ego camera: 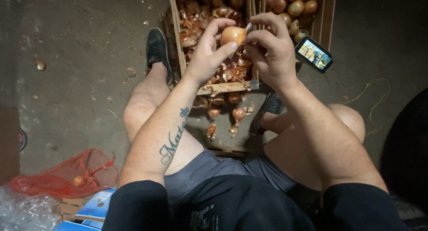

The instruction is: Peel the outer dry skin off of onions by hand

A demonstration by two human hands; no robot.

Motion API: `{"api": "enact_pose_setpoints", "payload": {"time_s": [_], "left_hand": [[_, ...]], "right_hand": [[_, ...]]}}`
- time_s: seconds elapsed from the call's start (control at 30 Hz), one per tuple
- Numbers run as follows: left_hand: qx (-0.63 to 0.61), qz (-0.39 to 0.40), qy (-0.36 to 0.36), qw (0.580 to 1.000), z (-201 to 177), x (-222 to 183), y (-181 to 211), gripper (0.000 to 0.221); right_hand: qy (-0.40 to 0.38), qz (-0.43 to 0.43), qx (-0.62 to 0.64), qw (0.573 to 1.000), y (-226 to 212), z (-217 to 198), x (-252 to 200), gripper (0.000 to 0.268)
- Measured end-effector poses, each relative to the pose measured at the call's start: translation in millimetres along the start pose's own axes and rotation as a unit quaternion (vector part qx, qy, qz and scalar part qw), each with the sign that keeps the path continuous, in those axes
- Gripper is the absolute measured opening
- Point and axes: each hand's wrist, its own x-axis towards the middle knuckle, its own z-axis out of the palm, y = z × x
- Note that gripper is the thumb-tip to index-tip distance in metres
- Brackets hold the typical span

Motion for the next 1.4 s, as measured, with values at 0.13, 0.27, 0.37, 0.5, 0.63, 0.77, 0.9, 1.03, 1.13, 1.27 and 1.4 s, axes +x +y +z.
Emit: {"api": "enact_pose_setpoints", "payload": {"time_s": [0.13, 0.27, 0.37, 0.5, 0.63, 0.77, 0.9, 1.03, 1.13, 1.27, 1.4], "left_hand": [[-0.027, -0.007, 0.031, 0.999, -0.9, 4.4, -11.9, 0.028], [-0.244, -0.076, 0.096, 0.962, 1.6, 7.6, -9.9, 0.016], [-0.218, -0.114, 0.072, 0.967, -6.2, 4.0, 14.7, 0.026], [-0.183, -0.035, 0.018, 0.982, -6.1, 1.6, 3.0, 0.026], [0.094, -0.003, 0.016, 0.995, 4.3, 1.4, 0.7, 0.041], [0.185, 0.011, 0.05, 0.981, 9.8, -1.2, 1.1, 0.055], [0.196, 0.066, 0.061, 0.976, 6.4, -2.2, -2.9, 0.054], [0.092, 0.087, 0.038, 0.991, 7.4, -2.6, 7.0, 0.037], [0.038, 0.038, 0.023, 0.998, 7.5, -3.8, 5.0, 0.043], [0.058, 0.004, 0.044, 0.997, 7.5, -1.5, 2.9, 0.04], [-0.009, -0.023, 0.045, 0.999, 7.8, -2.5, 1.3, 0.039]], "right_hand": [[-0.004, -0.017, -0.023, 1.0, 9.0, 3.3, -1.0, 0.013], [-0.016, 0.001, -0.016, 1.0, 6.2, 6.2, -2.3, 0.002], [-0.076, 0.05, -0.05, 0.995, 5.4, 10.2, 0.1, 0.013], [-0.132, 0.108, -0.042, 0.984, 4.2, 17.9, -7.3, 0.06], [-0.153, 0.167, -0.015, 0.974, 6.7, 25.9, -10.7, 0.076], [-0.143, 0.177, 0.0, 0.974, 7.6, 24.2, -7.7, 0.074], [-0.126, 0.153, 0.08, 0.977, 3.8, 19.5, -3.1, 0.071], [-0.036, 0.219, 0.233, 0.947, 6.4, 15.2, -1.5, 0.039], [-0.007, 0.238, 0.227, 0.945, 5.4, 13.5, -2.5, 0.035], [0.022, 0.231, 0.181, 0.956, 4.8, 14.0, -1.1, 0.023], [0.038, 0.267, 0.215, 0.938, 7.5, 14.9, -3.0, 0.014]]}}
